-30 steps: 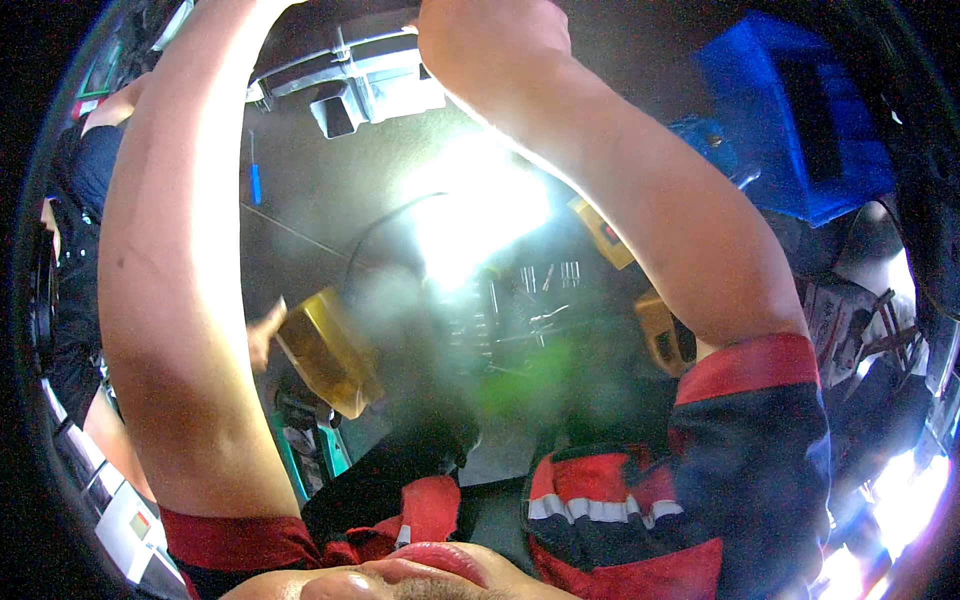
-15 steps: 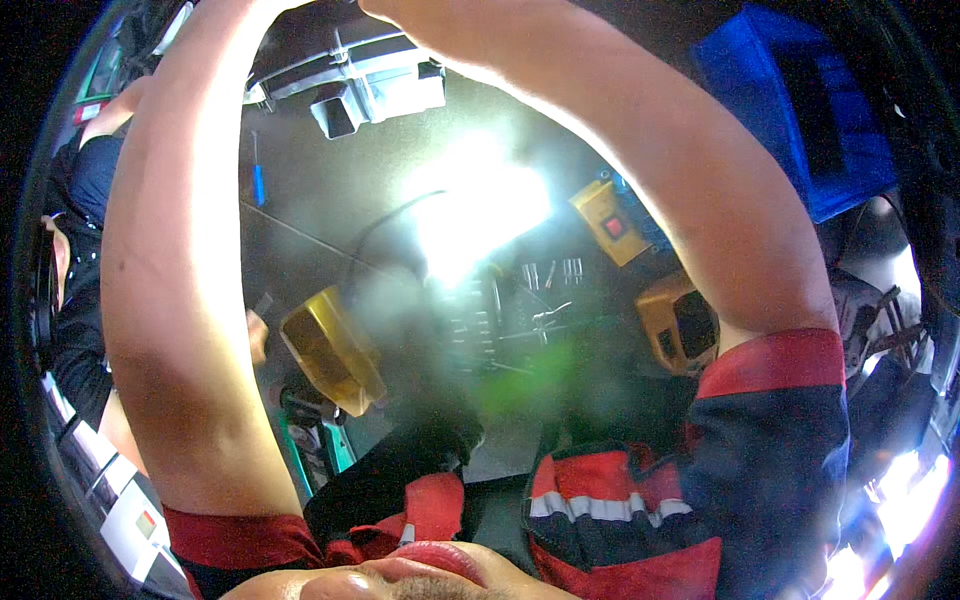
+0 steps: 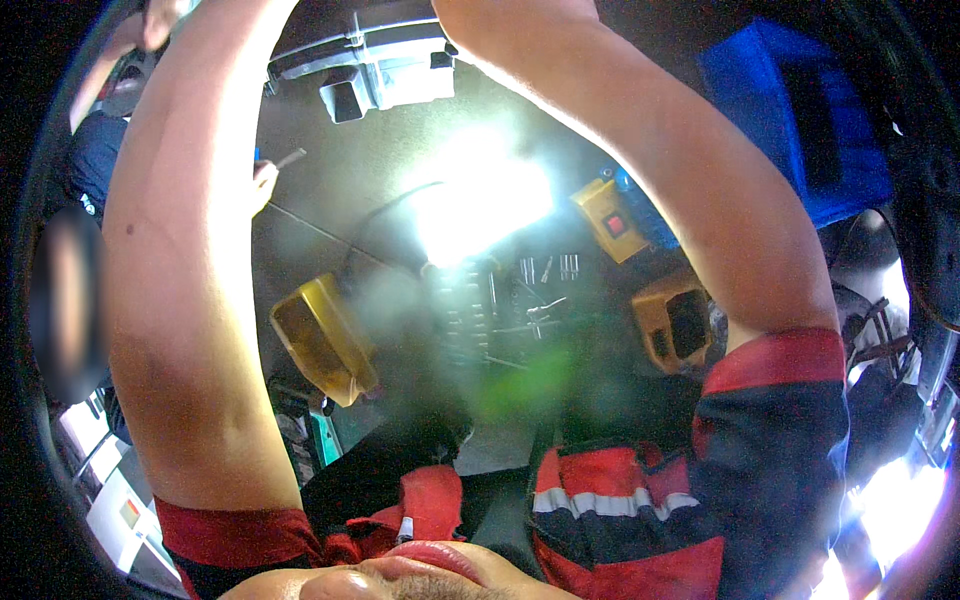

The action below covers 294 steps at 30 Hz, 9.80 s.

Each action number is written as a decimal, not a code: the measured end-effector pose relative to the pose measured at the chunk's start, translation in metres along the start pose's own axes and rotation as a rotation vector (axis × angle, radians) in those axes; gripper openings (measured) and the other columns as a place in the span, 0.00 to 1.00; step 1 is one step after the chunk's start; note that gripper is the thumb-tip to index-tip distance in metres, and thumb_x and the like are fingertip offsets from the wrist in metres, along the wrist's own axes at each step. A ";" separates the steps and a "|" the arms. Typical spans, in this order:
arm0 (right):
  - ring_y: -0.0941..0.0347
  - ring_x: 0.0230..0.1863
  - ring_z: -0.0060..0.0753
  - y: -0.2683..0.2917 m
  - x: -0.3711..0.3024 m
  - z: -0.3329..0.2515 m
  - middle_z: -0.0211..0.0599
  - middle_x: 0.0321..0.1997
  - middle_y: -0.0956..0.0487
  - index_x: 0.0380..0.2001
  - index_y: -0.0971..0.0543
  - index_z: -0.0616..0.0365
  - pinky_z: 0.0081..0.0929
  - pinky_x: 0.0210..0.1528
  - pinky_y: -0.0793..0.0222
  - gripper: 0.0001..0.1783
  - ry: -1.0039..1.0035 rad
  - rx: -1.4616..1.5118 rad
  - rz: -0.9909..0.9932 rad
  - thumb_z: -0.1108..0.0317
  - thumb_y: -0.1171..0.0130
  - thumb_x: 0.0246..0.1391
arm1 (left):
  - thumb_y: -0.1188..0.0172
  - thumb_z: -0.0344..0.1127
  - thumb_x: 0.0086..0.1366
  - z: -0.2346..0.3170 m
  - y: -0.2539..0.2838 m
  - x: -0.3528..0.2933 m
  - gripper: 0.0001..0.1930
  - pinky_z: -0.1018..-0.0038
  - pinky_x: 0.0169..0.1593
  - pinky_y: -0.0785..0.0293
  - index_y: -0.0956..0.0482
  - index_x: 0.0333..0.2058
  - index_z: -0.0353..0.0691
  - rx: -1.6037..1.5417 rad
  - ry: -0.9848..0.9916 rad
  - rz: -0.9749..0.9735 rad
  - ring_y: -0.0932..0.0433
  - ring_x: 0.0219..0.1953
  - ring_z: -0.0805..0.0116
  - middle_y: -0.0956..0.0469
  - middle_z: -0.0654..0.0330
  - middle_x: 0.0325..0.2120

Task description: The person manipulates a plastic casing component and points a light source at an auto part while a second person uses a screwdriver to adjust fastening elements on a radiator-style car component.

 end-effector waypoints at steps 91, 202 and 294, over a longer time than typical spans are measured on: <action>0.22 0.49 0.39 -0.143 0.086 -0.063 0.36 0.45 0.20 0.40 0.18 0.40 0.41 0.47 0.25 0.14 -0.054 0.559 0.030 0.56 0.44 0.50 | 0.53 0.49 0.67 -0.022 -0.122 -0.066 0.32 0.51 0.67 0.50 0.49 0.67 0.49 0.243 0.065 0.123 0.41 0.65 0.60 0.55 0.52 0.68; 0.32 0.55 0.55 -0.125 -0.255 -0.116 0.57 0.51 0.27 0.46 0.27 0.66 0.42 0.57 0.37 0.21 -0.197 0.690 -0.559 0.58 0.49 0.57 | 0.44 0.44 0.62 -0.022 -0.169 -0.297 0.21 0.61 0.52 0.30 0.28 0.49 0.38 -0.524 -0.332 -0.271 0.25 0.47 0.51 0.25 0.48 0.44; 0.29 0.50 0.52 -0.136 -0.306 -0.188 0.51 0.47 0.26 0.48 0.28 0.64 0.42 0.53 0.32 0.23 0.152 0.566 -0.673 0.58 0.44 0.54 | 0.39 0.46 0.58 0.032 -0.173 -0.381 0.23 0.60 0.47 0.27 0.27 0.47 0.38 -0.481 -0.267 -0.373 0.24 0.42 0.52 0.23 0.53 0.36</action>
Point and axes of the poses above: each hand's wrist, its own x-axis towards the middle knuckle, its own y-axis out of the back of the hand, z = x × y, the point moved 8 cm from there along x, towards the middle knuckle
